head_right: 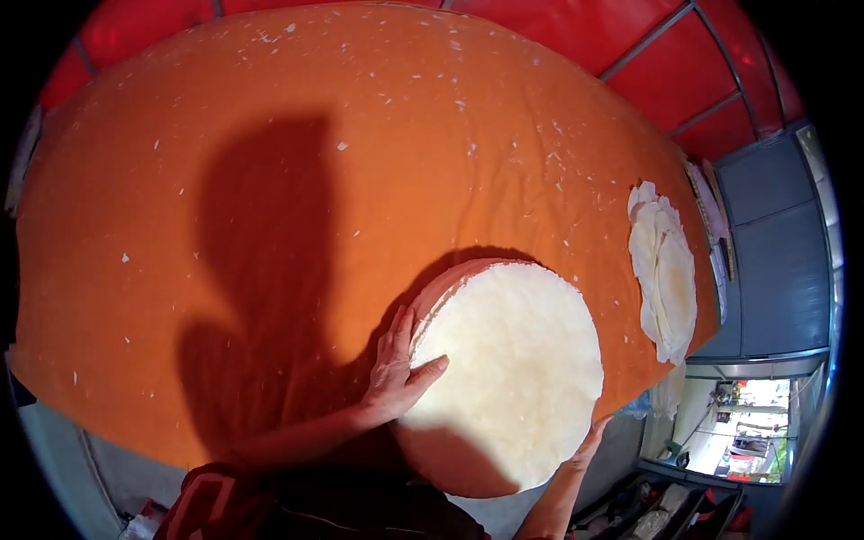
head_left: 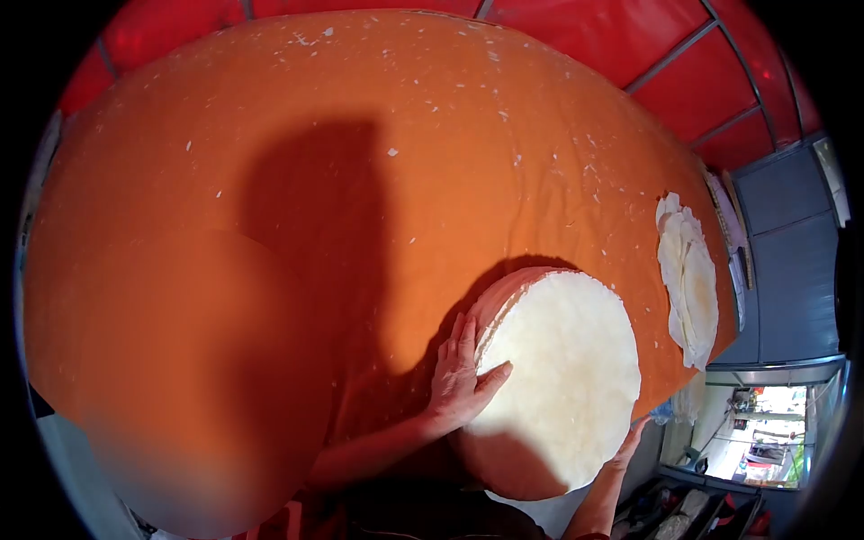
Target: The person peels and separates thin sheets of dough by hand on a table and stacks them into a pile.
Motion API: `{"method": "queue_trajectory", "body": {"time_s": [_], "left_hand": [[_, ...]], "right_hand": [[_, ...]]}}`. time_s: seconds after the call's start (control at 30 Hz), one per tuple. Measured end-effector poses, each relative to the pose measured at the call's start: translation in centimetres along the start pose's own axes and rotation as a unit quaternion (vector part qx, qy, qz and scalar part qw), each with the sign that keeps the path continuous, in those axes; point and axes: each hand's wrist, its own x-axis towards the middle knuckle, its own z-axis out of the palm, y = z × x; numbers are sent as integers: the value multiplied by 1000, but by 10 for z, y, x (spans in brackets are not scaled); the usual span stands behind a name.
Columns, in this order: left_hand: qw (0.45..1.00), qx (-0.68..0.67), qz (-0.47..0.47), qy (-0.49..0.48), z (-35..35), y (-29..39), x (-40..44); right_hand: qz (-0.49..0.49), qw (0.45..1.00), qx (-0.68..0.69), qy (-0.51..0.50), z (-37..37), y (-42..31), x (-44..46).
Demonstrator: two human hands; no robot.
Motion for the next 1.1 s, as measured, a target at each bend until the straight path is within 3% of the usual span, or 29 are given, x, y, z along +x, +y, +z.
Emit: {"method": "queue_trajectory", "body": {"time_s": [0.07, 0.27, 0.33, 0.4, 0.47, 0.5, 0.57, 0.6, 0.67, 0.7, 0.73, 0.8, 0.83, 0.87, 0.93, 1.07, 1.1], "left_hand": [[1000, -1, -20, -6, 0, 4, 0], [998, 43, -55, 6, 0, -4, 5], [977, -162, -135, 1, -6, -4, 3], [861, -432, -259, -70, -17, -9, 9], [840, -412, -319, -147, -27, -19, 14], [840, -412, -323, -145, -28, -18, 15], [904, -272, -266, -196, -37, -1, 10], [901, -273, -272, -197, -34, -4, 4], [949, -117, -215, -197, -28, -14, 2], [936, -171, -244, -188, -27, -16, 4], [937, -169, -243, -185, -27, -19, 7], [922, -291, -221, -127, -28, -25, 17], [914, -284, -271, -107, -69, 29, 19], [863, -400, -265, -159, -69, 9, 29], [808, -467, -268, -240, -78, -6, 39], [821, -396, -310, -271, -75, -20, 33], [833, -406, -269, -263, -71, -25, 30]], "right_hand": [[-16, 993, -106, 39, 16, 3, 0], [42, 987, -150, 36, 32, 9, 1], [36, 990, -139, 8, 18, -2, -1], [27, 991, -126, -21, 4, -6, -2], [-43, 983, -176, 19, -1, -5, -2], [-39, 983, -177, 19, -3, -5, 0], [5, 976, -216, -18, 5, -5, -1], [10, 976, -218, -14, 10, -6, -6], [35, 950, -268, 156, 29, -7, -10], [36, 951, -266, 153, 34, -8, -15], [60, 965, -218, 134, 39, -10, -21], [89, 975, -171, 113, 42, -2, -25], [72, 982, -139, 108, 39, 7, -31], [54, 988, -106, 101, 32, 15, -33], [48, 981, -165, 94, 12, 35, -34], [25, 999, -36, 22, 27, 34, -36], [32, 999, 11, -1, 30, 32, -33]]}}
